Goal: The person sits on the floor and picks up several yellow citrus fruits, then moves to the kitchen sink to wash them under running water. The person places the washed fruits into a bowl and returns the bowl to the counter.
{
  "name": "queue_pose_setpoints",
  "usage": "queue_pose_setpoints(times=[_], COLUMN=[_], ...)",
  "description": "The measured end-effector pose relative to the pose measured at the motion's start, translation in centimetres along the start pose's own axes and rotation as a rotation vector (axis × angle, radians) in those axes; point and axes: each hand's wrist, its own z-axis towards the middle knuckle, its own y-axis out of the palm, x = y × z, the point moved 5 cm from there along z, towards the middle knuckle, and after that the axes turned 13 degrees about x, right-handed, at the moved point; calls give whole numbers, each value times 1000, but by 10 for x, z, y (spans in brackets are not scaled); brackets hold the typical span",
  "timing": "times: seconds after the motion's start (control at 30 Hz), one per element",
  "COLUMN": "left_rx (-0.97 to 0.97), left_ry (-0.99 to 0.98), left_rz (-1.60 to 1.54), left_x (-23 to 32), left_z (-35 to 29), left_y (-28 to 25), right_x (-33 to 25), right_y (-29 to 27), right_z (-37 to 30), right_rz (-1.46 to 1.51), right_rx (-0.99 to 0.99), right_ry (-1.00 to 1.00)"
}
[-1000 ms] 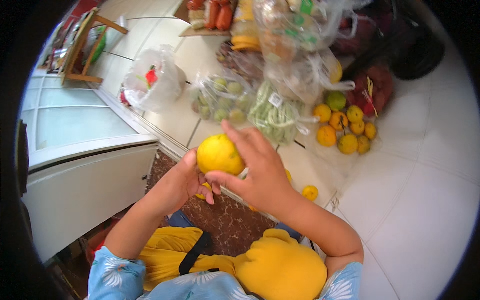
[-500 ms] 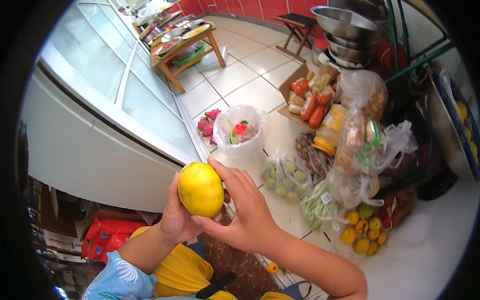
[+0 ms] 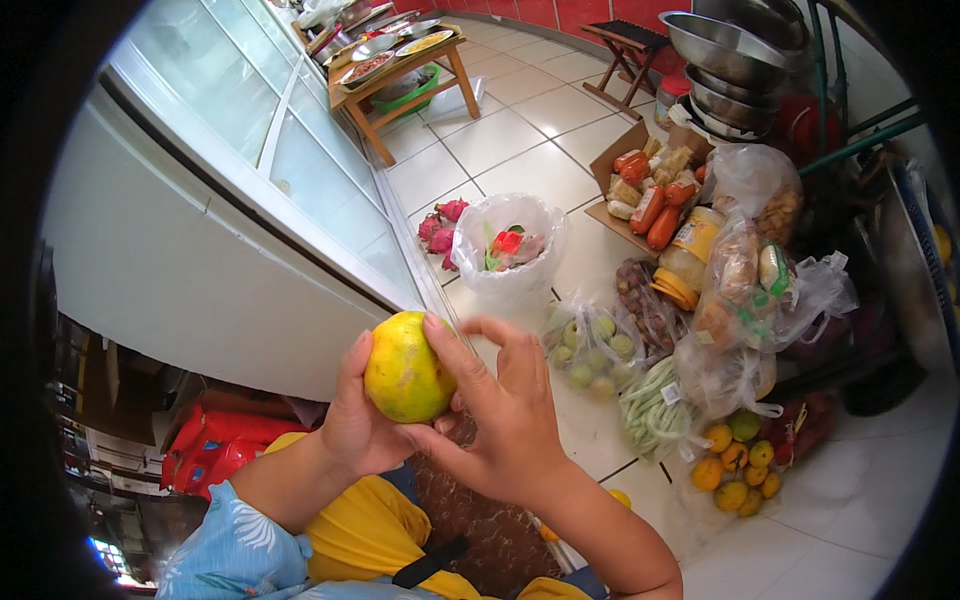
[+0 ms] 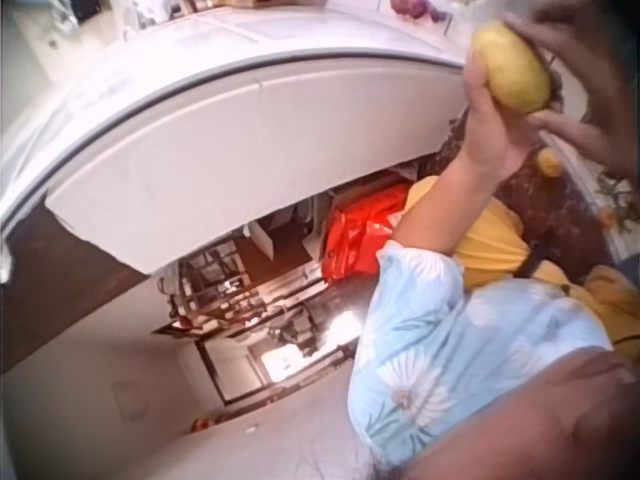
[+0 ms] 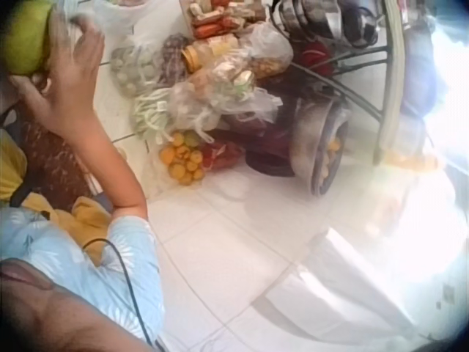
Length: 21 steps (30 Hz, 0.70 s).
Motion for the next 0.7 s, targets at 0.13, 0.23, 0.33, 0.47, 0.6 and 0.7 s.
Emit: queue_pose_setpoints(times=[0.13,0.23,0.33,0.47,0.6,0.7], left_rx=[-35,-91,-73,2,52,35], left_ry=[-49,-84,-48,63,183,247], left_rz=[-68,-66,7,249,327,439], left_x=[-4,-5,-4,-3,2,8], left_z=[-7,-11,-12,-19,-20,-15], left_y=[8,9,9,9,8,6], right_x=[7,3,2,-1,-7,-10], right_y=[8,7,5,-1,-2,-1], right_z=[-8,-11,-15,-13,-13,-14], right_rz=[325,365,377,145,43,-20], right_rx=[-81,-8,44,108,104,109], right_ry=[203,206,309,128,78,54])
